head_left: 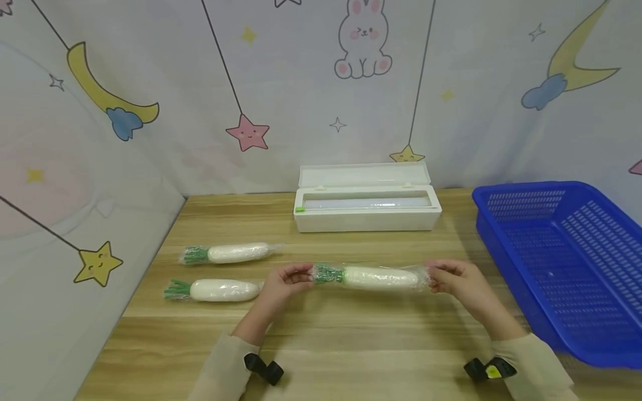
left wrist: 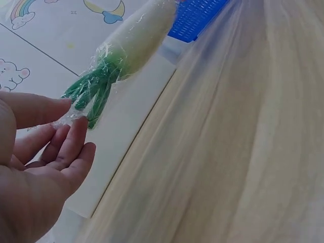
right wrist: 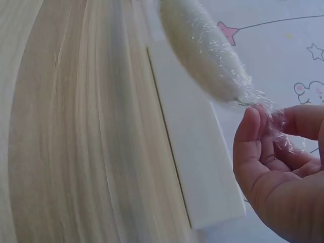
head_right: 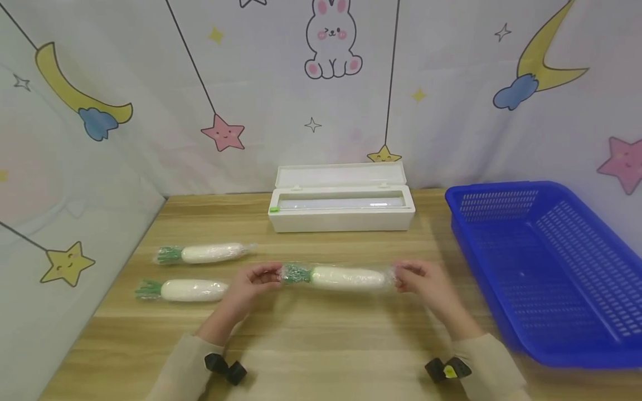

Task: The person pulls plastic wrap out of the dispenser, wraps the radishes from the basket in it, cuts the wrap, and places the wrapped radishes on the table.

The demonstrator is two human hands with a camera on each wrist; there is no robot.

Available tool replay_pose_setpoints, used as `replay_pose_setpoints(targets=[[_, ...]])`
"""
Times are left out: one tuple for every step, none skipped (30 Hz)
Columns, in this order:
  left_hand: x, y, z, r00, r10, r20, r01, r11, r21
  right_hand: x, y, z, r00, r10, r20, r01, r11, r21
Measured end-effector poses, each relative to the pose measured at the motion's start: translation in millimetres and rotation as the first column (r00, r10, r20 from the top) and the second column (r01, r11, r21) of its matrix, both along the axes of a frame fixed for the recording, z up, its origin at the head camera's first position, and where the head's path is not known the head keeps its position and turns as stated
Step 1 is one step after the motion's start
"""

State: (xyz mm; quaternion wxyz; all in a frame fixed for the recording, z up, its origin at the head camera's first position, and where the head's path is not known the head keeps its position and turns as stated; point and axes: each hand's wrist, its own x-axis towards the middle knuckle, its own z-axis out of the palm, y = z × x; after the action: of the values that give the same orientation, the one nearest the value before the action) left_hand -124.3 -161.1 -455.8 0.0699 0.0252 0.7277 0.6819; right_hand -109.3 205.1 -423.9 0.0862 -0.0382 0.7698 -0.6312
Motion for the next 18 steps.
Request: replay_pose_setpoints(targets=[[1.6,-0.1,-0.7,1.000,0.000,-0.004,0.000,1.000,0.003,1.2,0.0,0.2,1.000,0.004,0.016,-0.004,1.000,-0.005],[2.7,-0.2,-2.0,1.000,0.006,-0.006,-0.006,1.000,0.001,2.4,0.4,-0.2,1.000,0.015,0.022,-0.015,1.000,-0.010],[3.9,-0.3,-3.0,1.000,0.016,-0.010,-0.016,1.000,-0.006,3.7,0.5,-1.4,0.999,0.028,0.020,-0.028,0.999,-0.016],[4.8,-0.3,-3.9,0.999,0.030,-0.013,-0.031,0.999,-0.023,4.7,0.7,-3.0,0.999,0.040,0.015,-0.040,0.999,-0.016],[5.5,-0.1,-4.8,0.999,0.045,-0.020,-0.045,0.998,-0.034,5.8,0.4,-5.0,0.999,0.049,0.004,-0.049,0.999,-0.016],[6.0,-0.1,-5.4,0.998,0.060,-0.019,-0.061,0.997,-0.042,7.2,-0.2,-7.1,0.998,0.056,-0.008,-0.056,0.998,-0.009],[6.5,0.2,-5.8,0.997,0.074,-0.024,-0.075,0.996,-0.046,8.5,-1.0,-9.3,0.998,0.060,-0.019,-0.060,0.998,-0.003],[6.9,0.1,-6.3,0.996,0.085,-0.031,-0.086,0.995,-0.051,9.8,-2.0,-11.6,0.998,0.062,-0.031,-0.062,0.998,-0.007],[7.3,0.0,-6.6,0.995,0.094,-0.039,-0.096,0.994,-0.055,11.5,-3.3,-13.4,0.998,0.057,-0.035,-0.058,0.998,-0.011],[7.8,0.0,-6.7,0.994,0.101,-0.043,-0.103,0.993,-0.054,13.1,-4.4,-14.7,0.998,0.047,-0.031,-0.048,0.999,-0.007],[8.0,0.2,-6.8,0.993,0.108,-0.050,-0.110,0.992,-0.054,14.8,-5.6,-15.9,0.999,0.036,-0.027,-0.036,0.999,-0.006],[8.2,0.2,-6.8,0.992,0.112,-0.053,-0.114,0.992,-0.046,16.4,-6.4,-17.0,1.000,0.026,-0.016,-0.026,1.000,-0.002],[8.5,0.4,-6.9,0.992,0.111,-0.062,-0.114,0.992,-0.046,17.7,-7.1,-17.9,1.000,0.018,-0.006,-0.018,1.000,-0.006],[8.7,0.5,-7.1,0.992,0.106,-0.073,-0.110,0.993,-0.045,18.9,-7.9,-18.7,1.000,0.005,0.004,-0.005,1.000,-0.007],[9.3,1.0,-6.9,0.991,0.100,-0.090,-0.104,0.994,-0.042,19.9,-8.7,-19.4,1.000,-0.008,0.015,0.008,1.000,-0.005],[9.9,1.7,-7.0,0.989,0.095,-0.110,-0.099,0.994,-0.037,20.6,-9.4,-20.3,1.000,-0.018,0.017,0.018,1.000,-0.001],[10.4,2.4,-7.2,0.986,0.087,-0.140,-0.093,0.995,-0.036,21.3,-10.4,-21.0,0.999,-0.030,0.011,0.030,1.000,-0.002],[11.0,2.9,-7.7,0.982,0.079,-0.170,-0.086,0.996,-0.035,21.9,-11.6,-21.4,0.999,-0.042,0.004,0.042,0.999,0.000]])
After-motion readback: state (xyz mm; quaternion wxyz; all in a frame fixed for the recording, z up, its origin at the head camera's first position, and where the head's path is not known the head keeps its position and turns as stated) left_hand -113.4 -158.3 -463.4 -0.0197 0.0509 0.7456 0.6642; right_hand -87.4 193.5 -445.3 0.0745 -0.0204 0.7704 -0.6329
